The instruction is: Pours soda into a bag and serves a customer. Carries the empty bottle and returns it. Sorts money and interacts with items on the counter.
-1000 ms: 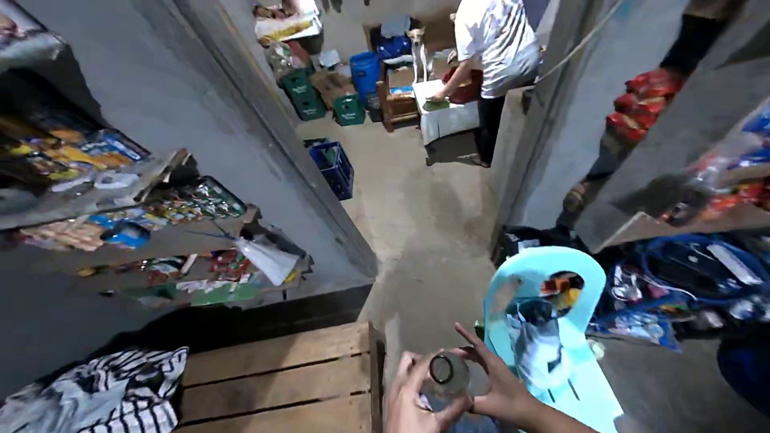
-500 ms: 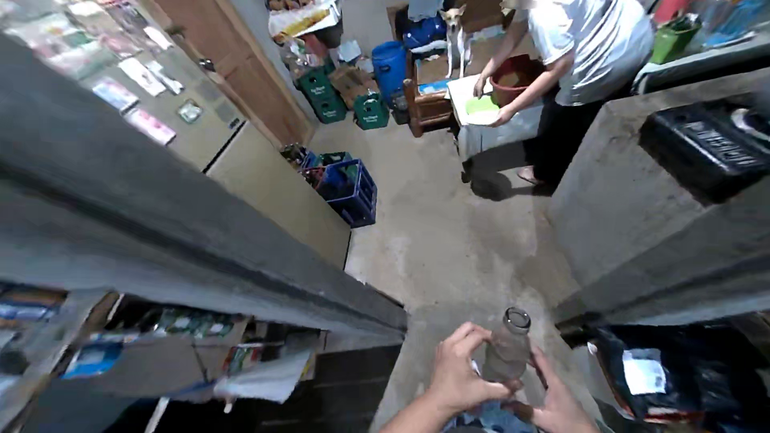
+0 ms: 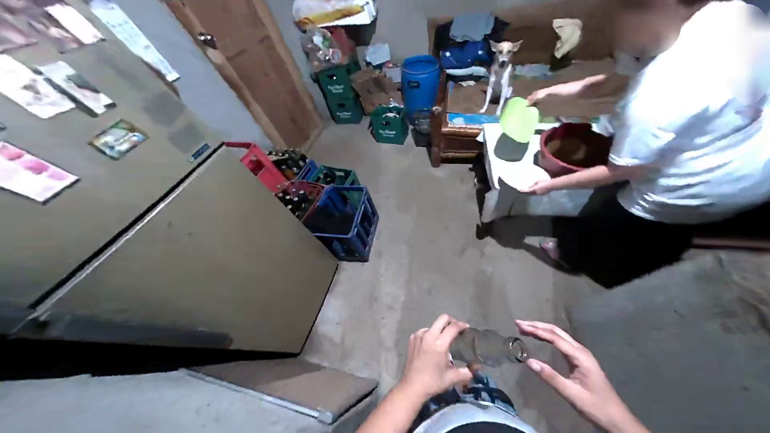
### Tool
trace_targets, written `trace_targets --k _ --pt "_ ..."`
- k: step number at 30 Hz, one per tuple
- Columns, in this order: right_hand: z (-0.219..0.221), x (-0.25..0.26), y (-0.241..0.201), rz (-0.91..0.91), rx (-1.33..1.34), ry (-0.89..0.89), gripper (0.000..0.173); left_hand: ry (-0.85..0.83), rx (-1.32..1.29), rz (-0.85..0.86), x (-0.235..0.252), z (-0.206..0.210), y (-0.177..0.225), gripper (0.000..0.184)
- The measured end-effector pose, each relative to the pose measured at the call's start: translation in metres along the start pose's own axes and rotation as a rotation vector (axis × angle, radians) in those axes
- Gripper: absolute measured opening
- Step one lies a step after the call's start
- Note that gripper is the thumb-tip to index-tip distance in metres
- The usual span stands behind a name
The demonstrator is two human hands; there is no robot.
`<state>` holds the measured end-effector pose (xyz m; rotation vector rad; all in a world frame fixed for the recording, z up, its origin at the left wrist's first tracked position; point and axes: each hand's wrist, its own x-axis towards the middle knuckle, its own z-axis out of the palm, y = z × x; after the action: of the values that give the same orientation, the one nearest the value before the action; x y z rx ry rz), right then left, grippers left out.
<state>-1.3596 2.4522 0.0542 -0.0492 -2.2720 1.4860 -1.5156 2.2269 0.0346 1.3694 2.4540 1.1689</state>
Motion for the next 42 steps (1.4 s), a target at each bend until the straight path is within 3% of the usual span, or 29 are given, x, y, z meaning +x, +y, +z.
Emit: trace_targets --k 5,9,16,24,27,32,35,38,42 --pt "0.031 0.193 0.035 -0.107 -0.024 -0.325 0.057 0.031 0.073 -0.259 0.089 -0.041 -0.081 0.065" --pt "0.079 0.311 0.087 -0.057 -0.003 -0.377 0.049 0.028 0.079 -0.368 0.168 -0.067 -0.170 0.062" --pt "0.105 0.477 0.141 -0.019 0.083 -0.396 0.044 -0.167 0.032 -0.506 0.315 -0.122 -0.260 0.065" --pt "0.121 0.676 0.218 -0.138 0.121 -0.589 0.038 0.171 0.078 -0.494 0.444 -0.126 -0.370 0.061" --pt "0.138 0.750 0.238 -0.189 0.128 -0.698 0.036 0.028 0.013 -0.733 0.489 -0.152 -0.388 0.068" --pt "0.192 0.843 0.272 -0.302 0.068 -0.872 0.036 0.088 -0.092 -1.095 0.501 -0.185 -0.430 0.092" --pt "0.232 0.888 0.301 -0.398 -0.020 -0.931 0.039 0.164 -0.125 -1.270 0.469 -0.192 -0.463 0.082" --pt "0.280 0.925 0.320 -0.328 -0.067 -0.978 0.040 0.234 -0.158 -1.407 0.432 -0.199 -0.492 0.068" --pt "0.338 0.973 0.329 -0.211 -0.185 -1.025 0.041 0.107 -0.250 -1.561 0.407 -0.203 -0.533 0.064"
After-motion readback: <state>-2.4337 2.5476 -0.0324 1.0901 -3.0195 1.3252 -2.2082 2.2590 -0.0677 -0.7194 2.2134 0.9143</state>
